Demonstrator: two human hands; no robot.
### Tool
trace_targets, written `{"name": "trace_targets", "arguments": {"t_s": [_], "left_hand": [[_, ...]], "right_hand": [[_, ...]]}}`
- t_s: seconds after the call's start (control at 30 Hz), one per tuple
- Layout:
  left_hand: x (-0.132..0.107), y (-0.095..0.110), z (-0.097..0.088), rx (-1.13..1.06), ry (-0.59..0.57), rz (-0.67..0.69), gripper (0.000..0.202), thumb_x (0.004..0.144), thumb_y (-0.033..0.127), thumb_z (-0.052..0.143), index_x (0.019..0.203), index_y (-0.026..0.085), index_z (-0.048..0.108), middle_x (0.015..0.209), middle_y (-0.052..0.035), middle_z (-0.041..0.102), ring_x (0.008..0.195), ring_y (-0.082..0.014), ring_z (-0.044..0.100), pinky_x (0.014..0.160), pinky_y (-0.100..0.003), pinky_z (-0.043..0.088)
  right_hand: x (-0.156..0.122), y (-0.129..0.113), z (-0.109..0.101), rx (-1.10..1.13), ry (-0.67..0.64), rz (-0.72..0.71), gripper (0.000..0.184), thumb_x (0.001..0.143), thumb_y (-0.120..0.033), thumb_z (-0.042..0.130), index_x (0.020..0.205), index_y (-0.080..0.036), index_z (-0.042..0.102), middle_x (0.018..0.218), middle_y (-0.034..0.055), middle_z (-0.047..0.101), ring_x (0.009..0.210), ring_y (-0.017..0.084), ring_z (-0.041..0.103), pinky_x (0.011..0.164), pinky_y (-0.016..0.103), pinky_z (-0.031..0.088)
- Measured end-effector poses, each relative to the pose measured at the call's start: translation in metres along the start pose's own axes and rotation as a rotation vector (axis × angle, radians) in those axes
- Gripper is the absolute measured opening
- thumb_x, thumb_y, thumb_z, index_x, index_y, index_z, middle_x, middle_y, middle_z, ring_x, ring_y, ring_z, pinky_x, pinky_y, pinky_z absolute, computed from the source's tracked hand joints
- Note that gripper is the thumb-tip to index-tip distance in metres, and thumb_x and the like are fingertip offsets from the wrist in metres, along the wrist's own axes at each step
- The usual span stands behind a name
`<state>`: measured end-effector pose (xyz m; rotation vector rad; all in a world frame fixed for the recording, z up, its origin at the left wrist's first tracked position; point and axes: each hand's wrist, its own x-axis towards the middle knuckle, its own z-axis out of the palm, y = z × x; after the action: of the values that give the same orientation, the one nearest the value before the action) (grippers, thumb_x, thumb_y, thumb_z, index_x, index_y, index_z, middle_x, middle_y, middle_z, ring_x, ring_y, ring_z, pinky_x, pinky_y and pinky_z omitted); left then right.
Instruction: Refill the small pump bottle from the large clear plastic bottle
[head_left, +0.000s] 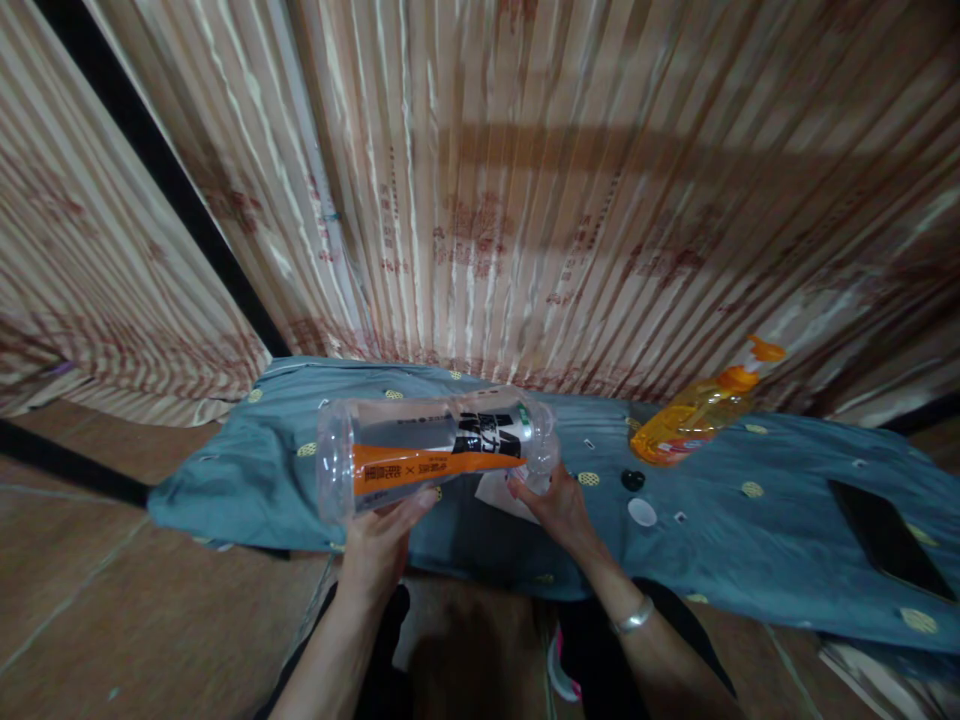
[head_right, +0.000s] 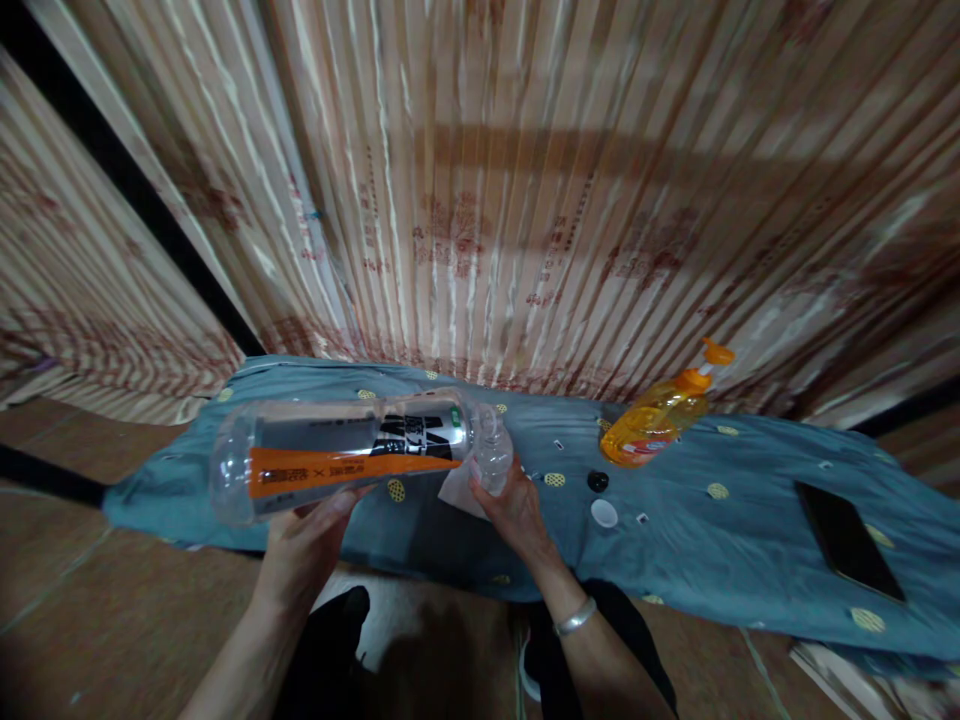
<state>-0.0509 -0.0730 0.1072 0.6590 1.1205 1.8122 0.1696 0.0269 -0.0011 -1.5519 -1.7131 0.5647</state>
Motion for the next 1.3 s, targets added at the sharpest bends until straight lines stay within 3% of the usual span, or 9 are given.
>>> {"name": "trace_targets", "arguments": {"t_s": [0.3,0.63,0.83,1.3], "left_hand": [[0.009,-0.005,-0.012,0.005,-0.041,-0.044,0.045,0.055,0.036,0.107,0.092,0.018,0.088,0.100,-0.0113,0.088,0.105,-0.0360,0.084,0.111,-0.054,0.063],[0.010,-0.007,-0.009,-0.006,-0.079,0.002,0.041,0.058,0.037,0.105,0.091,0.021,0.088,0.098,-0.0097,0.088,0.105,-0.0351,0.084,0.109,-0.056,0.063],[0.009,-0.007,-0.009,-0.012,-0.074,-0.003,0.049,0.060,0.039,0.105,0.101,0.020,0.088,0.103,-0.0115,0.088,0.107,-0.0365,0.083,0.111,-0.058,0.061],[0.009,-0.004,-0.007,-0.007,-0.088,-0.017,0.043,0.059,0.035,0.105,0.097,0.022,0.088,0.101,-0.0092,0.088,0.106,-0.0338,0.084,0.110,-0.055,0.063]], "right_hand": [[-0.001,-0.017,-0.010,0.037,-0.041,0.087,0.047,0.079,-0.042,0.078,0.118,-0.019,0.065,0.107,0.0172,0.084,0.108,0.042,0.082,0.095,0.048,0.065],[0.000,-0.003,-0.003,0.056,-0.039,0.055,0.050,0.080,-0.044,0.077,0.123,-0.020,0.067,0.111,0.0175,0.085,0.106,0.039,0.083,0.095,0.055,0.064],[0.000,-0.004,-0.001,-0.012,-0.011,0.081,0.051,0.079,-0.043,0.080,0.122,-0.019,0.067,0.108,0.0180,0.085,0.105,0.040,0.083,0.092,0.051,0.066],[0.000,-0.003,0.000,-0.001,-0.014,0.090,0.048,0.077,-0.042,0.082,0.118,-0.021,0.067,0.107,0.0181,0.085,0.103,0.041,0.083,0.092,0.054,0.067]]}}
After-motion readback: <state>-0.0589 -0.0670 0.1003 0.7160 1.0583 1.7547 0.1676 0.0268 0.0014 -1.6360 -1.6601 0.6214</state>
